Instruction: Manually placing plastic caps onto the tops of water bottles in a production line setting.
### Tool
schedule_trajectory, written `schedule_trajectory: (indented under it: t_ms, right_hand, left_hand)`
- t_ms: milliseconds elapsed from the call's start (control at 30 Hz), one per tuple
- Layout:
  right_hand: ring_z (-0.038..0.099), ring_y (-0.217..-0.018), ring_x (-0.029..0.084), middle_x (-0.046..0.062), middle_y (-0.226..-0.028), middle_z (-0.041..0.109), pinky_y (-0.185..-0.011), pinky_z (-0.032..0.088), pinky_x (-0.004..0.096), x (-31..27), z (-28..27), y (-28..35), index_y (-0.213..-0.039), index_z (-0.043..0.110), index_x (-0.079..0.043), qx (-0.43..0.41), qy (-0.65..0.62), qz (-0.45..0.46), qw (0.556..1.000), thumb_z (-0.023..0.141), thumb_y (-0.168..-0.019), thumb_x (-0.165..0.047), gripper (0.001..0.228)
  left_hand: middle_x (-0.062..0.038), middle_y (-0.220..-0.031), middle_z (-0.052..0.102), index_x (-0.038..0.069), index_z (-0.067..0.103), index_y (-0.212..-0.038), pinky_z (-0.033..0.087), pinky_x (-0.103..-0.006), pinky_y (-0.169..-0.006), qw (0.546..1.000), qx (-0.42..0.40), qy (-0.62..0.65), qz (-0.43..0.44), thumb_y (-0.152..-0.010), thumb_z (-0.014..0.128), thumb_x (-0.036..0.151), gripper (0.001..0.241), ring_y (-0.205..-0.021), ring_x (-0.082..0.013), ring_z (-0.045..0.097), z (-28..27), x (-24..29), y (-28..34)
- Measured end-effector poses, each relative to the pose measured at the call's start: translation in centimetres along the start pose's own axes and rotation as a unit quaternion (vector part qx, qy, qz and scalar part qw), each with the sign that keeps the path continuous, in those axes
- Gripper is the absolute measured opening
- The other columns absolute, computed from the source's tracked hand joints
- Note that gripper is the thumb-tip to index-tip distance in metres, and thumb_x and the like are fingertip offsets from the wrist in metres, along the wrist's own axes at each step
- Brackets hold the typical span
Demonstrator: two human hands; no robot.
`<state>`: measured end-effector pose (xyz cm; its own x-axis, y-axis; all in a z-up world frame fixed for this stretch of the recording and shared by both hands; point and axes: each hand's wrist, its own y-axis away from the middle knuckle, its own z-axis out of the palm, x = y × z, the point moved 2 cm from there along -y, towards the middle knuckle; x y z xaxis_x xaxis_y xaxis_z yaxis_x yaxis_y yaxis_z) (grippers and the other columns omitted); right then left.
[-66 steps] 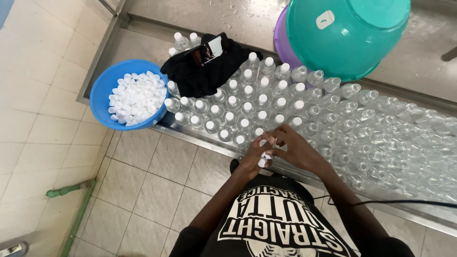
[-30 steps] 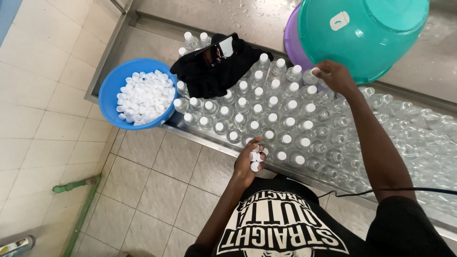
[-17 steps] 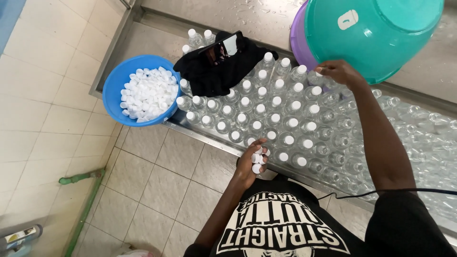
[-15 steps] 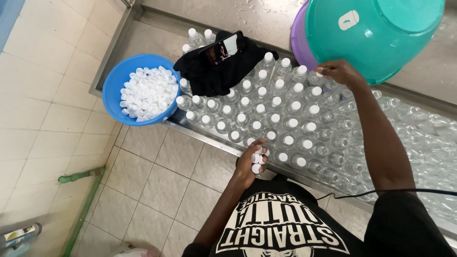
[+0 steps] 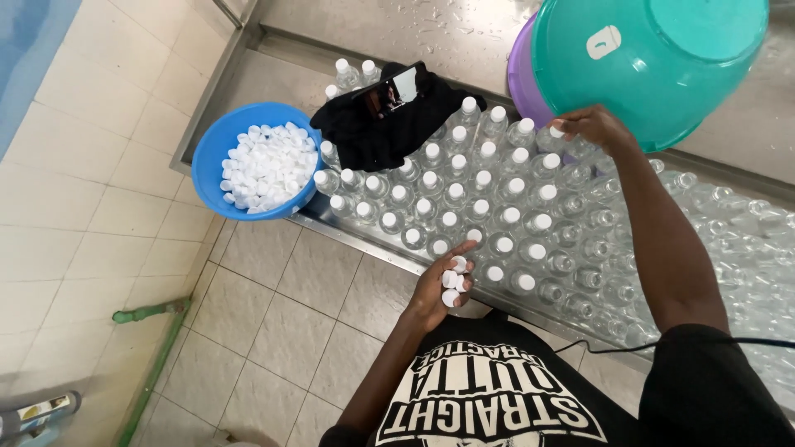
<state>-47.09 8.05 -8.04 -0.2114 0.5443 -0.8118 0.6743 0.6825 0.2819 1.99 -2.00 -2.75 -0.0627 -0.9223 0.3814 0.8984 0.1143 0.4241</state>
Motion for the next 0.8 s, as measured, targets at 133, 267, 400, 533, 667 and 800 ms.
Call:
schedule_trajectory:
  t_ms: [133,267,400,533,667,800]
  right_hand:
    - [0.075,-0.101,0.035,0.021,-0.093,0.078,-0.097,0.048,0.04,1.2,0.1,-0.3,-0.132,0.08,-0.014,-0.029,-0.008,-0.039,0.999,0.086,-0.103,-0.036,0.037]
    - [0.071,-0.118,0.049,0.021,-0.12,0.079,-0.1,0.052,0.063,0.4,0.2,-0.5,-0.139,0.08,-0.018,-0.039,0.111,-0.036,0.992,0.076,-0.115,-0.038,0.032]
    - [0.064,-0.129,0.051,0.024,-0.136,0.073,-0.104,0.052,0.067,-1.5,0.5,1.4,-0.152,0.072,-0.015,-0.03,0.157,-0.036,0.986,0.068,-0.119,-0.037,0.04]
    - [0.062,-0.134,0.042,0.015,-0.143,0.069,-0.11,0.051,0.058,1.3,-0.1,2.0,-0.149,0.072,-0.021,0.045,0.123,-0.084,0.988,0.068,-0.12,-0.053,0.044]
    - [0.064,-0.129,0.046,0.027,-0.131,0.07,-0.106,0.054,0.055,-3.9,1.0,10.4,-0.14,0.075,-0.001,0.079,0.097,-0.209,0.97,0.078,-0.111,-0.02,0.035]
    - [0.067,-0.127,0.045,0.025,-0.129,0.072,-0.113,0.054,0.056,-12.5,7.1,24.0,-0.13,0.076,0.001,-0.03,-0.014,-0.18,0.983,0.083,-0.097,-0.017,0.038]
  left_hand:
    - [-0.009,-0.105,0.064,0.006,0.048,-0.163,0.051,-0.0227,-0.036,1.0,0.016,-0.025,0.005,-0.106,0.052,0.019,0.059,-0.077,-0.0168,0.071,0.6,0.1,1.8]
    - [-0.012,-0.115,0.067,0.007,0.046,-0.165,0.05,-0.0216,-0.036,0.997,0.034,-0.066,0.009,-0.109,0.053,0.018,0.058,-0.079,-0.018,0.072,1.6,0.2,2.8]
    - [-0.015,-0.118,0.066,0.008,0.045,-0.165,0.048,-0.0218,-0.034,0.998,0.027,-0.065,0.008,-0.112,0.058,0.023,0.056,-0.078,-0.0195,0.072,2.1,-0.2,2.6]
    - [-0.013,-0.116,0.067,0.009,0.055,-0.147,0.048,-0.0187,-0.035,0.995,0.04,-0.095,0.002,-0.114,0.063,0.033,0.042,-0.076,-0.016,0.071,1.5,-1.0,1.5]
    - [-0.013,-0.113,0.069,0.012,0.058,-0.125,0.046,-0.0177,-0.035,0.994,0.034,-0.101,-0.003,-0.113,0.065,0.036,0.028,-0.074,-0.0156,0.069,1.4,-1.6,0.3]
    - [-0.012,-0.108,0.069,0.013,0.056,-0.119,0.045,-0.0187,-0.034,0.993,0.027,-0.11,-0.013,-0.111,0.071,0.042,0.033,-0.071,-0.0153,0.067,0.9,-2.8,-2.1]
